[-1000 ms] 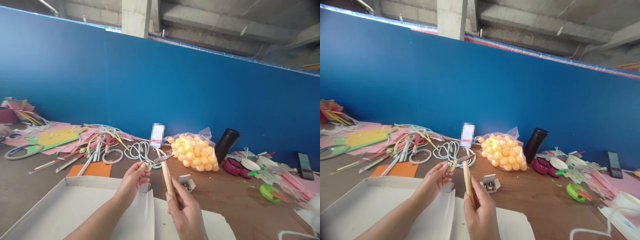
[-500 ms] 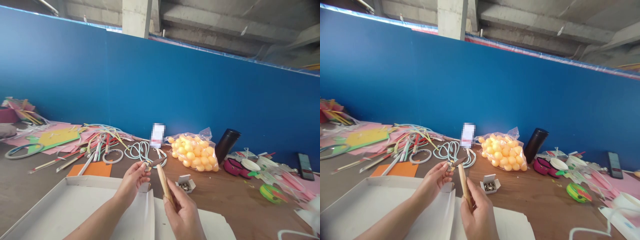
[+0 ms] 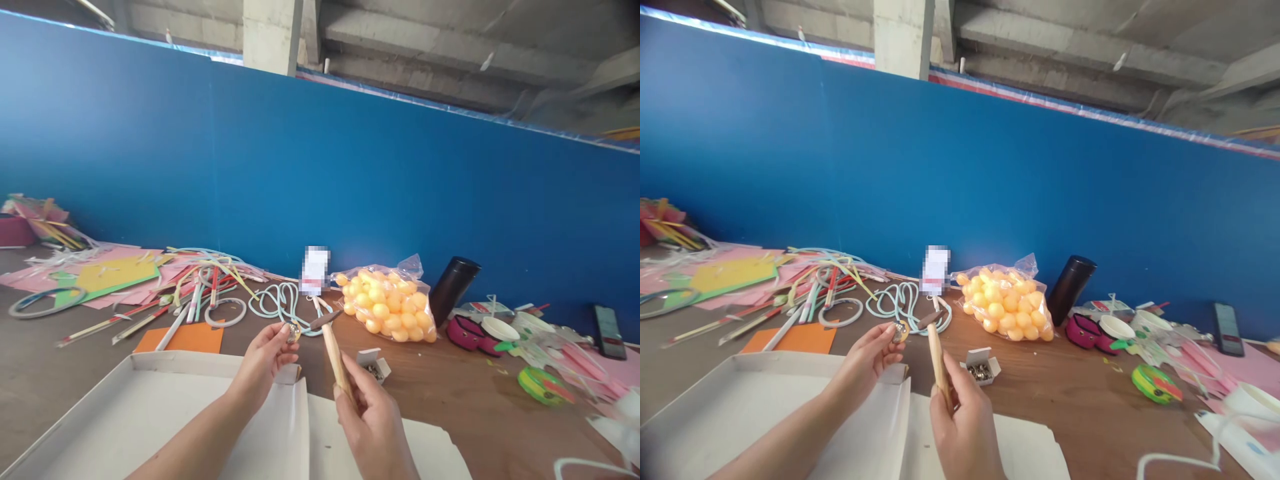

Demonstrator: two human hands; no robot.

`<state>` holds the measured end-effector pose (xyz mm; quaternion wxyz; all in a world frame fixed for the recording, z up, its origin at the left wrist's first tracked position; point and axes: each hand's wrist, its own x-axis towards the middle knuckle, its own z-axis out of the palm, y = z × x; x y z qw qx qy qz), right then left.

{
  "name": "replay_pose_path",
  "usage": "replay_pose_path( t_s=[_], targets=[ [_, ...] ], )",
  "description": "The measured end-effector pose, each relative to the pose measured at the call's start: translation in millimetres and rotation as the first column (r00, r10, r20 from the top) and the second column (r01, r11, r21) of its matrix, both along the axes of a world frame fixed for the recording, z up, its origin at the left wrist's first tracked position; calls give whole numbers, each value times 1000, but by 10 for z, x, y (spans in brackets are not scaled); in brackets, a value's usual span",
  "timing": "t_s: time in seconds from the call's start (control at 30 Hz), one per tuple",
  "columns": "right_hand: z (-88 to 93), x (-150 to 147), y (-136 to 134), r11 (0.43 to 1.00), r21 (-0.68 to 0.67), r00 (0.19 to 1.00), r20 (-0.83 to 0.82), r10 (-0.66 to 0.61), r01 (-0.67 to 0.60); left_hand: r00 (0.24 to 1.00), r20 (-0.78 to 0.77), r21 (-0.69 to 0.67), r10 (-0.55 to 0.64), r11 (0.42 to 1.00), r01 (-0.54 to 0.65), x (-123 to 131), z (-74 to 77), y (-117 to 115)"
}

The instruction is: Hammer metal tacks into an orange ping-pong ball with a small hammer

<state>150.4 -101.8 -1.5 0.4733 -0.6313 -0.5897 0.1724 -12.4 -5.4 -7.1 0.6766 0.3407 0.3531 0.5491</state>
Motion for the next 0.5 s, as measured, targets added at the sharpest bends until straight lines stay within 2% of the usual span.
replay_pose_path(
  t_s=[0.1, 0.23, 0.5],
  targets=[
    [65, 42, 4, 988, -142, 994, 100, -37, 51, 1000, -25, -19, 3, 1000, -4, 3, 0, 0],
    [128, 38, -8, 946, -321, 972, 230, 45, 32, 999, -32, -12, 6, 1000, -6, -7, 6, -23],
    [7, 74, 0, 928, -372, 938, 320, 131, -2, 1000, -2, -7, -12, 1000, 12, -6, 15, -46]
  ],
)
